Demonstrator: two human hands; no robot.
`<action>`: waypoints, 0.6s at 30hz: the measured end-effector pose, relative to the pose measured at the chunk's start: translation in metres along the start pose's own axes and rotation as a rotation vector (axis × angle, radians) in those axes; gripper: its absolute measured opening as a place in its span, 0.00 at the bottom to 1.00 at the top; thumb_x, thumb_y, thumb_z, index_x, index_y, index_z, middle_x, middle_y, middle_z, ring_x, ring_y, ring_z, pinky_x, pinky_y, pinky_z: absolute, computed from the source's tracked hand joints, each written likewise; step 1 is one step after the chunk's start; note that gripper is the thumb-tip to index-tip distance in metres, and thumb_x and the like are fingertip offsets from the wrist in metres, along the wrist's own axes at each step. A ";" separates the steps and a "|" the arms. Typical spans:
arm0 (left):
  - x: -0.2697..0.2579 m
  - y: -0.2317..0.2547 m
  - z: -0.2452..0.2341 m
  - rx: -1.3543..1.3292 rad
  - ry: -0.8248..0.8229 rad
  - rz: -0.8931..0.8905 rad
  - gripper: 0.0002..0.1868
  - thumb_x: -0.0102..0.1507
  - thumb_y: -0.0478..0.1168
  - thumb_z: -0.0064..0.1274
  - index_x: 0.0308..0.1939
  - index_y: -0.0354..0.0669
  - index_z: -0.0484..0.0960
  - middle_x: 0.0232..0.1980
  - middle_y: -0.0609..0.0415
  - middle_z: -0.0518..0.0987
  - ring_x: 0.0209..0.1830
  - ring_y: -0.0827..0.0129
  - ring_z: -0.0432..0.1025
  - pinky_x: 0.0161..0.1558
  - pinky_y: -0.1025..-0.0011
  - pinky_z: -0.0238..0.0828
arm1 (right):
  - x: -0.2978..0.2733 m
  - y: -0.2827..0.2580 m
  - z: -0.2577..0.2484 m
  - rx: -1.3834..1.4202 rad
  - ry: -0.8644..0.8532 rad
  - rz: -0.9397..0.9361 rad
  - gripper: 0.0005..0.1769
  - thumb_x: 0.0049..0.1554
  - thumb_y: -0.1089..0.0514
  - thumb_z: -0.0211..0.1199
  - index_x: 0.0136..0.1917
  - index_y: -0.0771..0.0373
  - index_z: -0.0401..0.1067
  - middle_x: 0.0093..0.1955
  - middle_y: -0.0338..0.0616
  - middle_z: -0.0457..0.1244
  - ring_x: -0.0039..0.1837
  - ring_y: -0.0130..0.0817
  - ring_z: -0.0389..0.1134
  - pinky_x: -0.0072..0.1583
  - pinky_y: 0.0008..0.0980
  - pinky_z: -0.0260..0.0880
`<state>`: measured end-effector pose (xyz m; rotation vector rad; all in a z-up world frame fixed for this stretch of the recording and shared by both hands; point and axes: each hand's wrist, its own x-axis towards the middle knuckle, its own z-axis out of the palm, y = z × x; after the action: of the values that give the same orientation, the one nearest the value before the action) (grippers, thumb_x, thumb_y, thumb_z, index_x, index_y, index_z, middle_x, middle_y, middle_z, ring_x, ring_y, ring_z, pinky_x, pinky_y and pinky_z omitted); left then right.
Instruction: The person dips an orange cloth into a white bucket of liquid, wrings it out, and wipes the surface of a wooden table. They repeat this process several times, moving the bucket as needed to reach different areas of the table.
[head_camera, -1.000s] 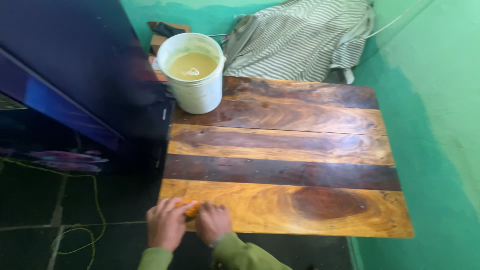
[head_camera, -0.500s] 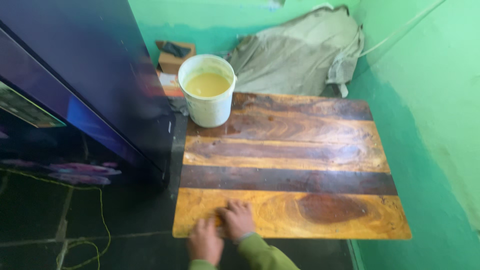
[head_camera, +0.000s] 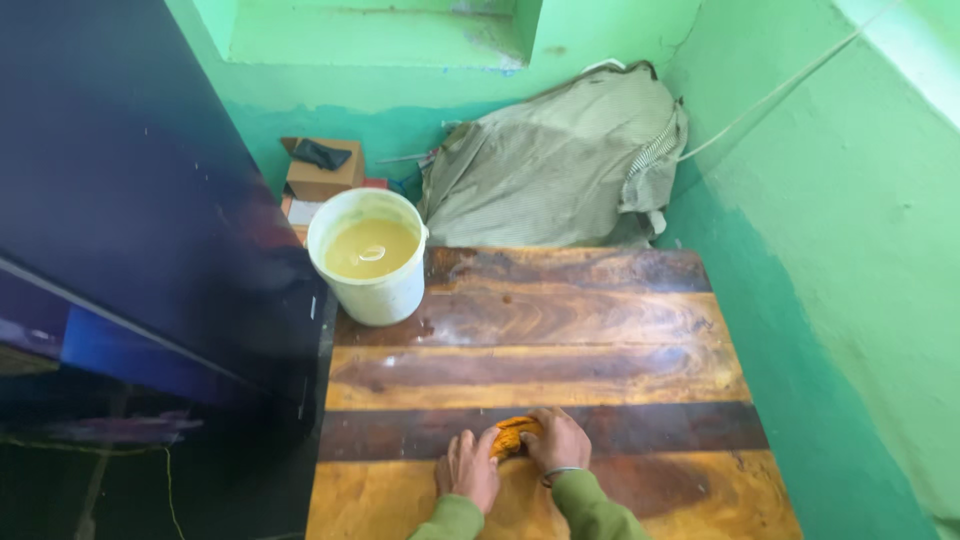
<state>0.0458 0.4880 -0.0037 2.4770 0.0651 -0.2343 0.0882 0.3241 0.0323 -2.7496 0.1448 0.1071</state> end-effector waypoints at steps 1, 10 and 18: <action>0.015 -0.001 -0.001 -0.025 0.004 0.004 0.28 0.59 0.40 0.59 0.64 0.61 0.75 0.54 0.46 0.74 0.57 0.52 0.71 0.55 0.55 0.72 | 0.014 -0.002 -0.005 0.074 -0.066 0.112 0.22 0.47 0.47 0.74 0.55 0.47 0.79 0.54 0.43 0.69 0.58 0.44 0.70 0.59 0.43 0.70; 0.085 -0.010 -0.108 -0.565 0.452 0.066 0.15 0.55 0.46 0.69 0.33 0.42 0.81 0.42 0.47 0.75 0.44 0.59 0.73 0.48 0.60 0.70 | 0.093 -0.089 -0.046 0.487 -0.085 -0.266 0.24 0.45 0.51 0.76 0.53 0.64 0.78 0.50 0.51 0.70 0.52 0.46 0.74 0.55 0.39 0.73; 0.106 -0.017 -0.278 -0.843 0.450 -0.450 0.24 0.57 0.51 0.61 0.56 0.55 0.78 0.33 0.53 0.78 0.26 0.65 0.70 0.32 0.57 0.70 | 0.117 -0.256 -0.098 0.467 -0.105 -0.487 0.37 0.49 0.50 0.72 0.69 0.57 0.65 0.50 0.53 0.69 0.53 0.52 0.71 0.54 0.47 0.71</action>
<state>0.1904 0.6696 0.1833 1.6001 0.7516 0.1526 0.2392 0.5123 0.2071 -2.2318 -0.4680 0.0725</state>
